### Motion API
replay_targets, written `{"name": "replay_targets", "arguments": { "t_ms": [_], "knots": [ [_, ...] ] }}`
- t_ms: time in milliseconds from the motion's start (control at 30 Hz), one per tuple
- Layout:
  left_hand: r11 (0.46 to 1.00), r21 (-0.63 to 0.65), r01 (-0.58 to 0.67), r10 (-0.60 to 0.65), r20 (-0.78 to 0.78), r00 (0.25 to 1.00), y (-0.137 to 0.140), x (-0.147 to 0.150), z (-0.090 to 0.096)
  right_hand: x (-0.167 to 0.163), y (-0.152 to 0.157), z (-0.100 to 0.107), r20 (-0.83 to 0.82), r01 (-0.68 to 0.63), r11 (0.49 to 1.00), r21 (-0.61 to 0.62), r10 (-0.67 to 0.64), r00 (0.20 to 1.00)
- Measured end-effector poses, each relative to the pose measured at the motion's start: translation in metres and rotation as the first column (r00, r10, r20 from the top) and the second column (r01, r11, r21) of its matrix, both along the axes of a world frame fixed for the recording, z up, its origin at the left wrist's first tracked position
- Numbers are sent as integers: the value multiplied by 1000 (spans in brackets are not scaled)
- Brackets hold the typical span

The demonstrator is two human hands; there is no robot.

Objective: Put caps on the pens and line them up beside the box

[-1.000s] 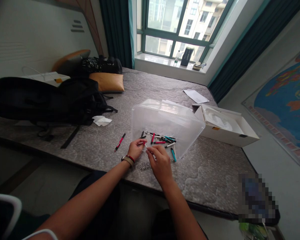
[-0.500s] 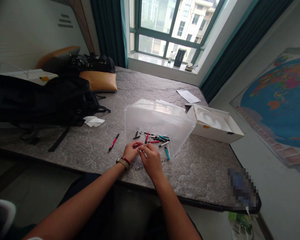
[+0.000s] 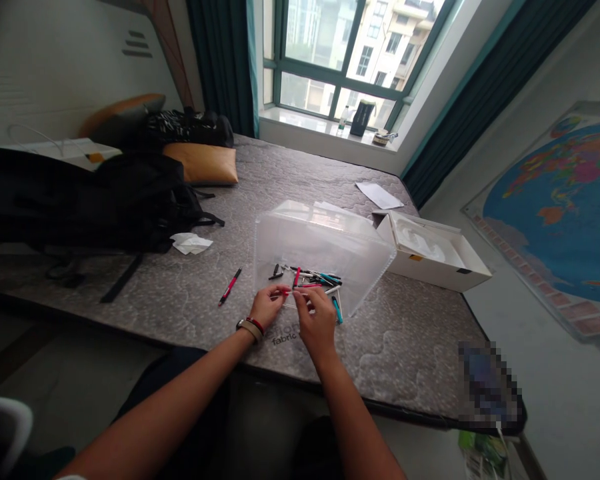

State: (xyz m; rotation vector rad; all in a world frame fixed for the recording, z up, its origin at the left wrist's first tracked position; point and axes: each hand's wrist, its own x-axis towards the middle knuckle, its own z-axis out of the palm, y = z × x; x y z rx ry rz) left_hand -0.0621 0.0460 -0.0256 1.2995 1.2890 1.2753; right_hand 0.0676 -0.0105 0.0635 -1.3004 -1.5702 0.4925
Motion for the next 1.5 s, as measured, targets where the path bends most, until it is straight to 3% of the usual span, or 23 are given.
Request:
{"name": "replay_targets", "arguments": {
  "t_ms": [133, 233, 467, 633, 733, 867, 1033, 1300, 1500],
  "knots": [
    [1000, -1, -3, 3, -4, 1000, 0, 1, 1, 3, 2, -6, -83, 73, 994, -80, -80, 993],
    [1000, 7, 3, -3, 13, 1000, -1, 1, 3, 2, 1, -8, -79, 67, 996, -63, -71, 994],
    [999, -16, 40, -39, 63, 997, -2, 3, 3, -2, 0, -4, 5, -8, 1000, -4, 8, 1000],
    [996, -16, 85, -82, 127, 988, -3, 4, 2, -1, 3, -11, -34, -119, 991, -63, 117, 993],
    [991, -83, 100, -79, 226, 971, -1, 3, 1, 1, 3, -16, -55, -169, 982, -84, 164, 985],
    [983, -141, 117, -64, 334, 940, 2, 2, -1, 2, 3, -18, -26, -191, 978, -89, 190, 982],
    [981, -151, 119, -57, 360, 931, 0, 4, -1, 5, 5, -22, 14, -149, 982, -116, 152, 988],
    [986, -90, 143, -121, 217, 969, -3, 6, 1, 11, 8, -33, 44, -115, 970, -214, 127, 991],
    [980, -15, 197, -198, -34, 980, -7, 6, 5, 12, 17, -30, -109, 67, 976, -208, -91, 990]
  ]
}}
